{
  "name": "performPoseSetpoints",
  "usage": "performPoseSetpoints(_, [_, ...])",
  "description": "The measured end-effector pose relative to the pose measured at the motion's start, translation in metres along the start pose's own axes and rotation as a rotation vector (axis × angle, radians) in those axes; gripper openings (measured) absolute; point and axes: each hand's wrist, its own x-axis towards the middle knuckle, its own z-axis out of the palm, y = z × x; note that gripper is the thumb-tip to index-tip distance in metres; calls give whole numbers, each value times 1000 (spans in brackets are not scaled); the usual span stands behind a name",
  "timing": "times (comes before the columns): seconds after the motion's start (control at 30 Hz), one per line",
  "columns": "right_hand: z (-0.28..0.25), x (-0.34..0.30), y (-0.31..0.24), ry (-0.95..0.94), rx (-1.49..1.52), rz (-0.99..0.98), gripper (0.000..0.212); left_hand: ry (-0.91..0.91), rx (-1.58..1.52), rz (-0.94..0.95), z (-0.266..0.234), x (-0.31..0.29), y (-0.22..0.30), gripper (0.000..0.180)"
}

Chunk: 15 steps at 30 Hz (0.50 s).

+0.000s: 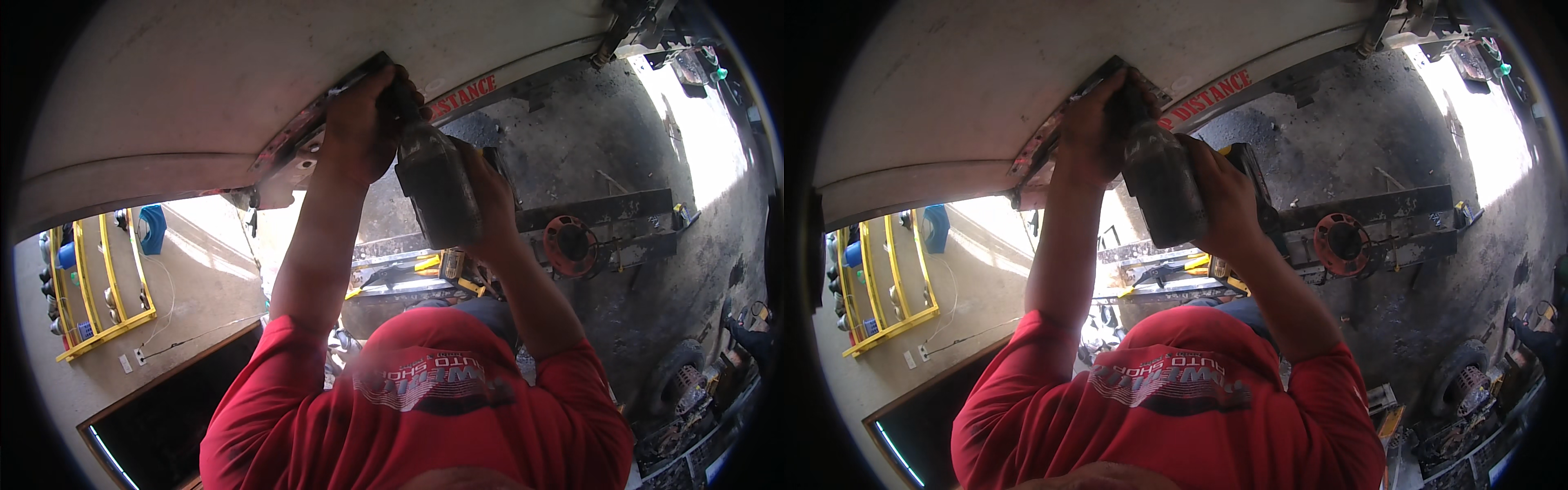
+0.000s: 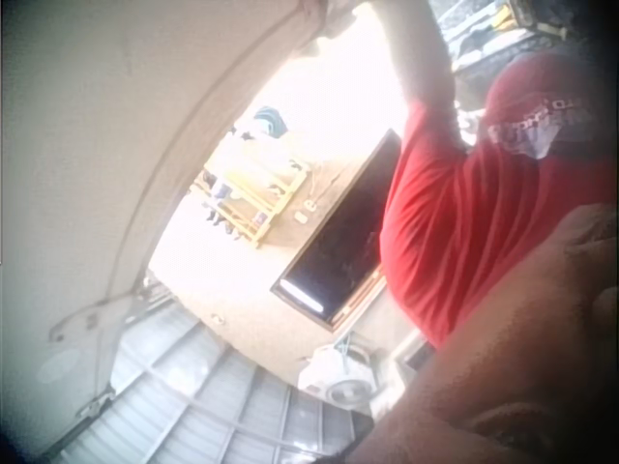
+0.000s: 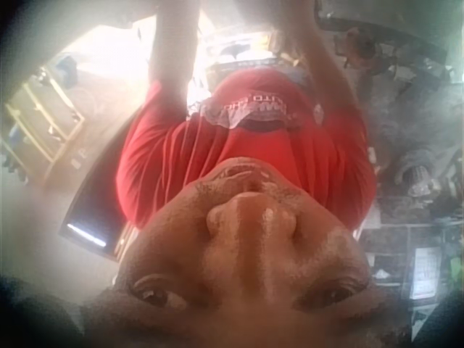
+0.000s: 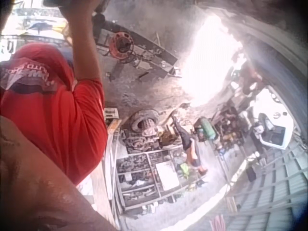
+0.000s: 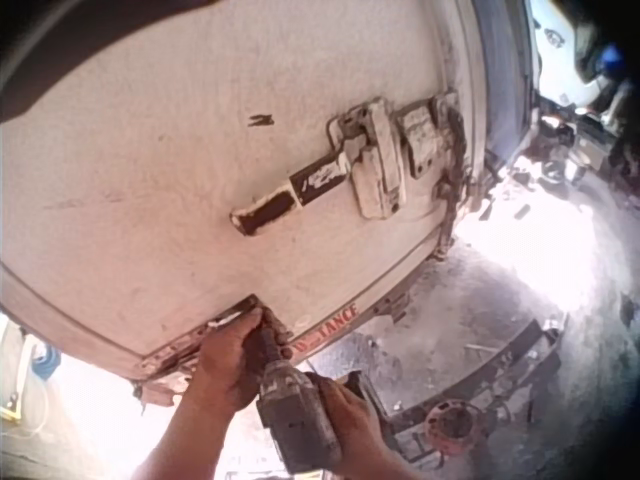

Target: The person uses a power drill to remove bolts from the underside of a vehicle's rear bumper. They repeatedly pick up bolts from a nearby workbench and use the drill to unscrew them from the vehicle's frame.

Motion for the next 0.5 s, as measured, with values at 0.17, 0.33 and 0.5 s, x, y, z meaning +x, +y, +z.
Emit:
performPoseSetpoints(0.17, [3, 2, 8, 11, 10, -11, 71, -28, -35, 13, 2, 3, -5, 22])
performPoseSetpoints(0.33, [-2, 4, 4, -18, 31, 1, 72, -20, -79, 23, -1, 1, -6, 21])
performPoseSetpoints(0.5, [0, 3, 0, -4, 4, -25, 65, -11, -58, 29, 1, 3, -5, 21])
